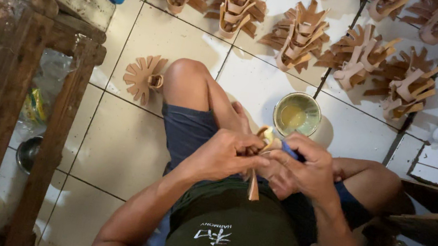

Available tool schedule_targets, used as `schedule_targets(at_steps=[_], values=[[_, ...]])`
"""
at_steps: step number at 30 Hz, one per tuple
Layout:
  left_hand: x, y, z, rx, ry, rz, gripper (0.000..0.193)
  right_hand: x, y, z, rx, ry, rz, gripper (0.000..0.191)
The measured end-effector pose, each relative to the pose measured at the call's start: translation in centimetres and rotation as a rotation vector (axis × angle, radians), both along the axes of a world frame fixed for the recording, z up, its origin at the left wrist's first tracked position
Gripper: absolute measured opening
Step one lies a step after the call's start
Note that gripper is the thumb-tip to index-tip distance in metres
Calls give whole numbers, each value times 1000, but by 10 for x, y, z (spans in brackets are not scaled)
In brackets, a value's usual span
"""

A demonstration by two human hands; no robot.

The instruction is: The person sits on the floor and uses a brush to apply glue from a bowl onto cut leather pieces, then presses and folds the pieces together to assemble them, placing finished assemblies on the floor with other completed pieces.

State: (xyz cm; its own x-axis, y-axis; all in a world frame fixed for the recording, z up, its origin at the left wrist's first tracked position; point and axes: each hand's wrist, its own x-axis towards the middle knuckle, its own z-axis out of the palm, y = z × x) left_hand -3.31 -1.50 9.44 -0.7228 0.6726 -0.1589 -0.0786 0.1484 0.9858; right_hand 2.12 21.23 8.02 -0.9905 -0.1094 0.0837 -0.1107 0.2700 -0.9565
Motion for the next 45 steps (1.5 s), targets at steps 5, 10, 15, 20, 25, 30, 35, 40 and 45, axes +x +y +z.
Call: schedule_targets(at_steps=[5, 10, 15, 20, 25, 30, 35, 40, 45], values=[[3, 6, 2, 11, 252, 89, 19, 19, 6, -48, -262, -324, -494, 14], [16, 17, -8, 273, 114, 120, 18, 31, 27, -84, -986, -420, -88, 22], [29, 24, -27, 293, 16, -4, 24, 46, 36, -88, -954, -509, -504, 12], [12, 22, -32, 459, -177, 354, 33, 47, 52, -66, -809, -267, -505, 11], [18, 28, -28, 301, 28, 307, 26, 39, 44, -67, -584, -252, -448, 13], [11, 23, -45, 429, -278, 488, 28, 20, 69, -95, -264, -312, -431, 31], [7, 7, -57, 450, -108, 464, 24, -11, 92, -136, 806, -150, -298, 26], [9, 6, -60, 466, -76, 477, 23, -32, 90, -143, 1137, -280, -159, 20], [1, -19, -68, 375, -30, 575, 21, 5, 119, -133, 1144, -120, -151, 30]])
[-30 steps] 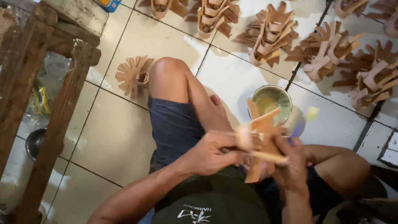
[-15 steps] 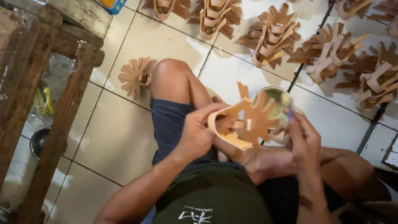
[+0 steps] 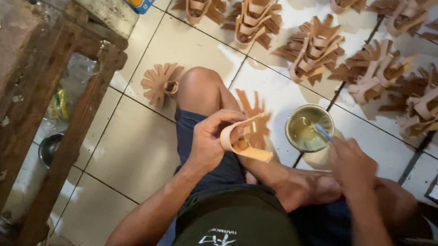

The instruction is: The person sits on the floor and uses a brush to apply glue from a bowl onto cut leather pieces, then presses and folds the pieces together to assemble them, placing finished assemblies on the floor with other completed pieces.

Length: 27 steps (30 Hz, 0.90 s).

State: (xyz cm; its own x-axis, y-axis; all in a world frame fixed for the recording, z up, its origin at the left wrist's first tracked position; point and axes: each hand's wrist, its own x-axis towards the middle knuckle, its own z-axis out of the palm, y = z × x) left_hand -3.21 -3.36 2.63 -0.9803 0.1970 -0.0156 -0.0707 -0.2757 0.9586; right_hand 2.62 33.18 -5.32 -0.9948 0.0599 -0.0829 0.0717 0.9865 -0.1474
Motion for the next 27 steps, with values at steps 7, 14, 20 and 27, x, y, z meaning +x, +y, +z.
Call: schedule_targets(at_steps=[7, 14, 20, 27], values=[[-23, -11, -1, 448, -252, 77, 31, 86, 119, 47, -189, 196, -392, 24], [-17, 47, 40, 275, -319, -206, 31, 89, 22, 108, -736, 720, -569, 18], [-12, 60, 77, 99, -194, -377, 33, 42, -79, 159, -808, 630, -179, 19], [-10, 56, 78, 91, -174, -388, 38, 20, -97, 181, -892, 577, -107, 20]])
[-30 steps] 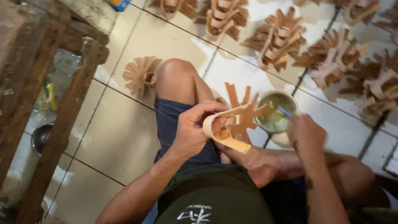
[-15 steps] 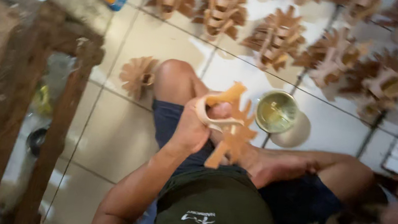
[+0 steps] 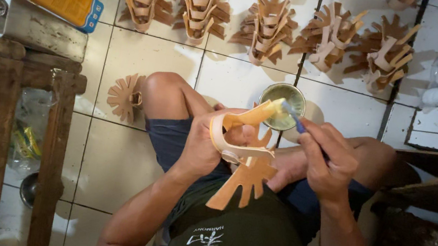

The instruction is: The person sits on the floor and uses a brush to apply glue from a bowl onto cut leather pieces, then presses and folds the pieces together to assemble them, placing finished assemblies on the floor with other completed pieces.

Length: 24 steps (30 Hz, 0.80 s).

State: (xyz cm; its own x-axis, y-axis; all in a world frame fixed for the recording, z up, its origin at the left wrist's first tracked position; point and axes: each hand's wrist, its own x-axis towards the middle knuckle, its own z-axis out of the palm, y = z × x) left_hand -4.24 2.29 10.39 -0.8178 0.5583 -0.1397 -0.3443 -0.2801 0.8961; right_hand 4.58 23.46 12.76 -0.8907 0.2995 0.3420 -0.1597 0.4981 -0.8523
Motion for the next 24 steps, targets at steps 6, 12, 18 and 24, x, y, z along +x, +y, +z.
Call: schedule_targets(at_steps=[6, 12, 18, 24], values=[[5, 2, 0, -48, 2, -53, 37, 9, 6, -7, 55, -18, 21, 21], [3, -3, 3, -44, -39, -46, 34, 10, 20, -18, -127, -85, -148, 22], [5, 2, -11, -61, -8, -57, 31, 22, 10, -15, -178, -71, 57, 22], [5, 3, -20, 109, -73, 6, 36, 20, 0, -1, 149, 19, 69, 25]])
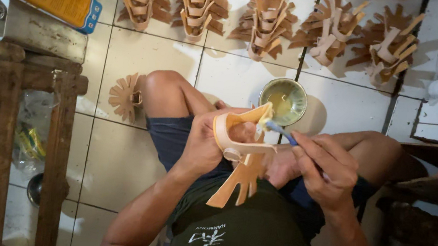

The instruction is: The person sits on the floor and uses a brush to apply glue from a bowl onto cut leather pieces, then presses and folds the pieces together to assemble them, placing finished assemblies on the floor with other completed pieces.

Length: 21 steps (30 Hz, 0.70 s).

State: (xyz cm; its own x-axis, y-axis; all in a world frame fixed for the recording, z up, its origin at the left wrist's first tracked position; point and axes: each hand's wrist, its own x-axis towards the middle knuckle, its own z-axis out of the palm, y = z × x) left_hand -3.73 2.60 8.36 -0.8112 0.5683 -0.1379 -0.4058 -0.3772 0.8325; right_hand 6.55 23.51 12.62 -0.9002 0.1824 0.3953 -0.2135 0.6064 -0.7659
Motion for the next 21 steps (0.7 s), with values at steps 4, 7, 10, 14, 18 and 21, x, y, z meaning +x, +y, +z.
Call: schedule_targets(at_steps=[4, 7, 10, 14, 18, 21], values=[[2, -1, 0, -61, 6, -31, 36, 0, -2, -5, 109, 83, -50, 22], [3, -1, -1, -91, 75, -64, 35, -5, 7, -19, 353, 87, -96, 21], [0, -7, -1, -63, 11, -56, 33, -7, 19, -31, 97, -82, -258, 24], [-10, -19, 0, 52, 200, -24, 25, 0, 31, -35, -186, -53, -300, 21], [-19, -21, 8, -248, 460, -175, 25, 10, 26, -28, -291, -70, -223, 23], [-23, -23, 22, -409, 686, -259, 30, 13, 18, -18, -242, -51, -37, 19]])
